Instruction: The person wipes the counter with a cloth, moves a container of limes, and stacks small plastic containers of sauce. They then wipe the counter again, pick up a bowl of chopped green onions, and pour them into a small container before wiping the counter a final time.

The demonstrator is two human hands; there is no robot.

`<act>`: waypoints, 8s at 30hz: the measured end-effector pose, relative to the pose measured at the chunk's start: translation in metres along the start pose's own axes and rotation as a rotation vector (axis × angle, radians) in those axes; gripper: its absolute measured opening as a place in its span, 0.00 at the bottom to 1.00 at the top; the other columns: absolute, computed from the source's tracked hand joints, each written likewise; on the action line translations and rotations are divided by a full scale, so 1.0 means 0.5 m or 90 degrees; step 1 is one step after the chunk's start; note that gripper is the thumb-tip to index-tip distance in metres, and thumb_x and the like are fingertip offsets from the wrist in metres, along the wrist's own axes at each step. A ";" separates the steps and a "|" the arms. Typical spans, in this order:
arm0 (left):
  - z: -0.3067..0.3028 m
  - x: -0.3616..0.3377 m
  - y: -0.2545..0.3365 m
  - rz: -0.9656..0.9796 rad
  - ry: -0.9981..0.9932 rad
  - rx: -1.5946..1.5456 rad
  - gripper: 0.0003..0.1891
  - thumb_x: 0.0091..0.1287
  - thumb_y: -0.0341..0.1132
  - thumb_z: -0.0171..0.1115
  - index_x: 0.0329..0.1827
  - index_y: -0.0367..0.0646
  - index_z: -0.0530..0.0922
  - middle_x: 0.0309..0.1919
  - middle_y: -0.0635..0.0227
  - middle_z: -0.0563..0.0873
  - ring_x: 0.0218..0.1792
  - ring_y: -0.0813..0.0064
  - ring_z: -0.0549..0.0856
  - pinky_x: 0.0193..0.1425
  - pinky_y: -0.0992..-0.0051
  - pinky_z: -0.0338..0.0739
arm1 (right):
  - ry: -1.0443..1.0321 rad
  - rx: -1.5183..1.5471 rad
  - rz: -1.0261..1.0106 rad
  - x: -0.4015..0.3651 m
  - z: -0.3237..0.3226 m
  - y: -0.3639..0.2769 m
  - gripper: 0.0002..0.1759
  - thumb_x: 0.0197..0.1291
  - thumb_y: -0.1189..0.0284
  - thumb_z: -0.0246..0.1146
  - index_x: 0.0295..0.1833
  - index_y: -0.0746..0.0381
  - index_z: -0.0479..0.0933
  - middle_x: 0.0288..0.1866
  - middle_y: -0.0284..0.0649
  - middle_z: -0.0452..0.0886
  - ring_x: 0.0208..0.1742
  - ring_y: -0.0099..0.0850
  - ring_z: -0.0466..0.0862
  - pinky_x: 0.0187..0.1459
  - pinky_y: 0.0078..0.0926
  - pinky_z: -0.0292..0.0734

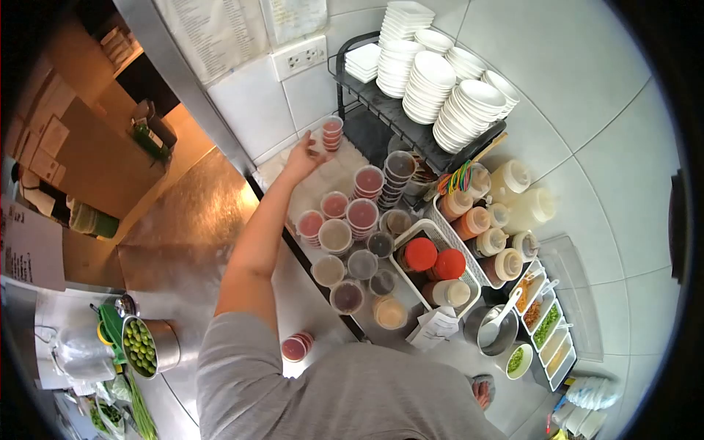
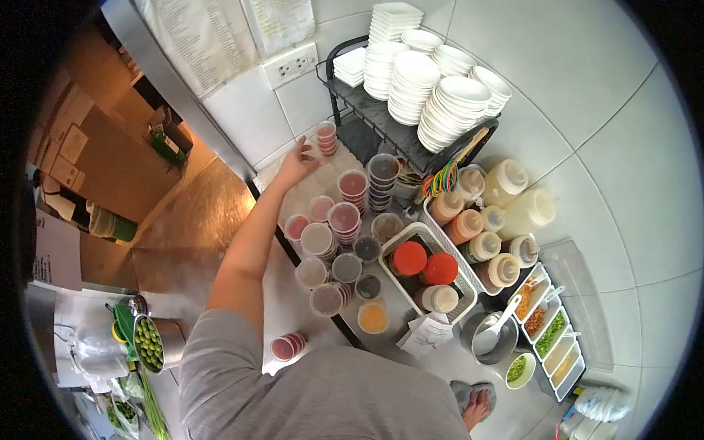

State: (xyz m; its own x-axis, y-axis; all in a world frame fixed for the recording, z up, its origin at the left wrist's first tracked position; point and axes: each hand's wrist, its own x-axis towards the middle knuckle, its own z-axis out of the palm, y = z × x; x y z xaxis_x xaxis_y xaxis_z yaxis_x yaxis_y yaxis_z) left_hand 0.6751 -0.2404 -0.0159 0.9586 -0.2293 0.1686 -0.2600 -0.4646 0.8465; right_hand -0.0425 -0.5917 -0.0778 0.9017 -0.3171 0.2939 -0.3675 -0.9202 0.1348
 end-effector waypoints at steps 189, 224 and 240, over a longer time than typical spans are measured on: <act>-0.018 0.099 0.131 0.155 0.499 0.046 0.24 0.53 0.40 0.69 0.47 0.33 0.72 0.39 0.54 0.79 0.41 0.56 0.78 0.46 0.65 0.72 | -0.071 0.066 0.035 0.008 -0.018 -0.008 0.24 0.61 0.62 0.49 0.60 0.61 0.67 0.62 0.51 0.67 0.64 0.49 0.67 0.61 0.53 0.57; -0.036 0.040 0.194 0.071 0.134 -0.029 0.29 0.46 0.38 0.76 0.48 0.37 0.70 0.36 0.58 0.84 0.36 0.71 0.84 0.41 0.73 0.77 | -0.098 0.054 0.066 0.002 -0.015 -0.010 0.25 0.61 0.60 0.50 0.60 0.61 0.67 0.63 0.51 0.67 0.64 0.49 0.67 0.60 0.54 0.57; -0.010 0.072 0.171 -0.028 0.198 0.117 0.31 0.41 0.41 0.79 0.43 0.35 0.71 0.35 0.53 0.84 0.37 0.60 0.85 0.40 0.69 0.78 | -0.116 0.088 0.043 0.010 -0.027 -0.009 0.39 0.56 0.43 0.50 0.61 0.63 0.65 0.63 0.55 0.65 0.65 0.53 0.64 0.61 0.54 0.55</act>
State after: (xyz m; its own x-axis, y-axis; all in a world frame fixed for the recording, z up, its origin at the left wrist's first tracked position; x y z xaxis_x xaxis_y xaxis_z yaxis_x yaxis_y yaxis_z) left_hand 0.6881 -0.2842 0.0652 0.9513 0.0529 0.3038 -0.2071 -0.6204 0.7565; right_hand -0.0396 -0.5859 -0.0643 0.9068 -0.4038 0.1210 -0.4052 -0.9141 -0.0135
